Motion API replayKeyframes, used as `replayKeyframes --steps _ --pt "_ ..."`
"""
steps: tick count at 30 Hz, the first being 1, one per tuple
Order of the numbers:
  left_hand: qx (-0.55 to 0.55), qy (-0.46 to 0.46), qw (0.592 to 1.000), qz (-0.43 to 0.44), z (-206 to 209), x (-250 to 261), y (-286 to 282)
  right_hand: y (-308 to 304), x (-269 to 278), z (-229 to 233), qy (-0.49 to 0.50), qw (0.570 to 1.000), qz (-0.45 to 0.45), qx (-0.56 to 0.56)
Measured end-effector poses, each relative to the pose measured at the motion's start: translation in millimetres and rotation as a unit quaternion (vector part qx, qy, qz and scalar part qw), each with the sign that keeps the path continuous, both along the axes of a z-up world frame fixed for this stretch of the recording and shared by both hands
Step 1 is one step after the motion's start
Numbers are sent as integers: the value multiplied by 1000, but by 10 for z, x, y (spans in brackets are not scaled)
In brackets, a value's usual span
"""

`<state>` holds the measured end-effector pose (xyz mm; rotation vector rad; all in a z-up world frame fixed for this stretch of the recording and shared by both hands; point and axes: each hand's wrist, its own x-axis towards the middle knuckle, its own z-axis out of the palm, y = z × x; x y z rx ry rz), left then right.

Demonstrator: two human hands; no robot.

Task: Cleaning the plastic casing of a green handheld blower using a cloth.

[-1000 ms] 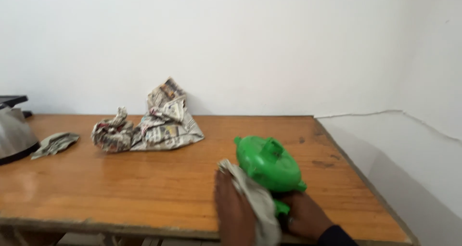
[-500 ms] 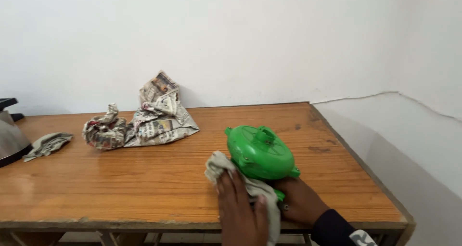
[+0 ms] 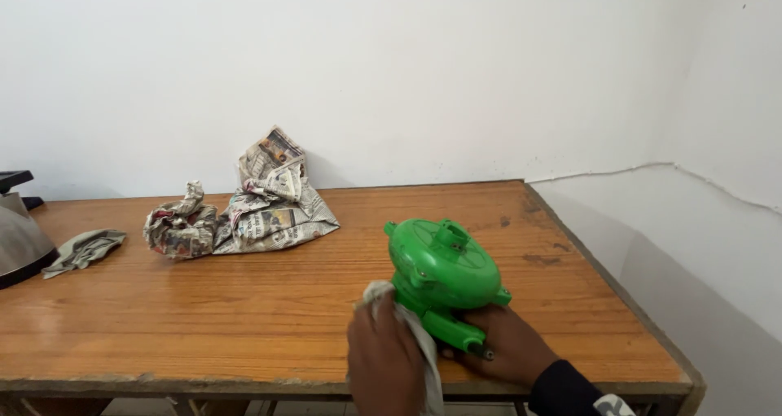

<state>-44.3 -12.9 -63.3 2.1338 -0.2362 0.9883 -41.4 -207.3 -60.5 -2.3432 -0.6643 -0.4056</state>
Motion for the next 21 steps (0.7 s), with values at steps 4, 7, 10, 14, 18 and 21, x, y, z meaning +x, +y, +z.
replayKeyframes --steps 4,7,10,14,18,21 --pt "75 -151 985 23 -774 115 57 -21 17 -38 -30 1000 -8 -1" --pt "57 -168 984 -3 -714 284 183 -58 40 -80 -89 996 3 -20" --pt "-160 -74 975 -138 -427 471 400 -15 2 -12 -78 997 11 -21" --pt "-385 42 879 -278 128 541 252 -20 14 -41 -41 999 2 -30" --pt "-86 -89 983 -134 -350 742 -48 -92 34 -79 -37 999 -11 -31" --pt "29 -162 986 -24 -49 145 15 -160 78 -124 -110 992 53 -16"
